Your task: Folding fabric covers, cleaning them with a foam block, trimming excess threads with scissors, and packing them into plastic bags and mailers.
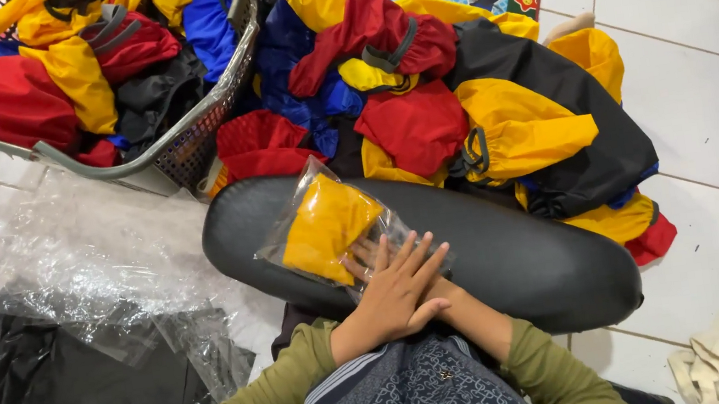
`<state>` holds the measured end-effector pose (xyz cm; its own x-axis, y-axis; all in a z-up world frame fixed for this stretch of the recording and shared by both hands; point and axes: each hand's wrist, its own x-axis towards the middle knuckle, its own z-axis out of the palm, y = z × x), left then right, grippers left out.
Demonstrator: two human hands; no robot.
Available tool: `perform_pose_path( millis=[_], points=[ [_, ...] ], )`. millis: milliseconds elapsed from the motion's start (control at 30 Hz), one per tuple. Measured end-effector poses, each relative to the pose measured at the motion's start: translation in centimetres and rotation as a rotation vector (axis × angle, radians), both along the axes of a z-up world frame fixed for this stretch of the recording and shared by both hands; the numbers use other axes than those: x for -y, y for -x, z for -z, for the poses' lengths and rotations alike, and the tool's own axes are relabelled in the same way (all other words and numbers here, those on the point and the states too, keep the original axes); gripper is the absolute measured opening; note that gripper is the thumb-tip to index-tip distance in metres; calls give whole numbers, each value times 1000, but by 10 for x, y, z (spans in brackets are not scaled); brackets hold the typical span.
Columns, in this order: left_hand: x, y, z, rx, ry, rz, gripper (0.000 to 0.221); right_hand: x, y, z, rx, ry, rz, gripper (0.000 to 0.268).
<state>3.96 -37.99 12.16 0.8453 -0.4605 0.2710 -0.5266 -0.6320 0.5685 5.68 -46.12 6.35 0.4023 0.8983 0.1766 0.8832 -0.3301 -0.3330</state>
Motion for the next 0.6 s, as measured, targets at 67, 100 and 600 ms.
perform_pose_path(
  millis=[67, 100, 600],
  points=[
    [-3, -1, 0, -22, 25, 30, 84, -8, -4, -5, 4, 9, -17, 41],
    [-4, -1, 0, -46, 51, 55, 82, -11, -6, -8, 6, 14, -23, 42],
    [-107, -1, 7, 237, -154, 75, 124, 63, -10, -82, -21, 132, 291, 77]
  ],
)
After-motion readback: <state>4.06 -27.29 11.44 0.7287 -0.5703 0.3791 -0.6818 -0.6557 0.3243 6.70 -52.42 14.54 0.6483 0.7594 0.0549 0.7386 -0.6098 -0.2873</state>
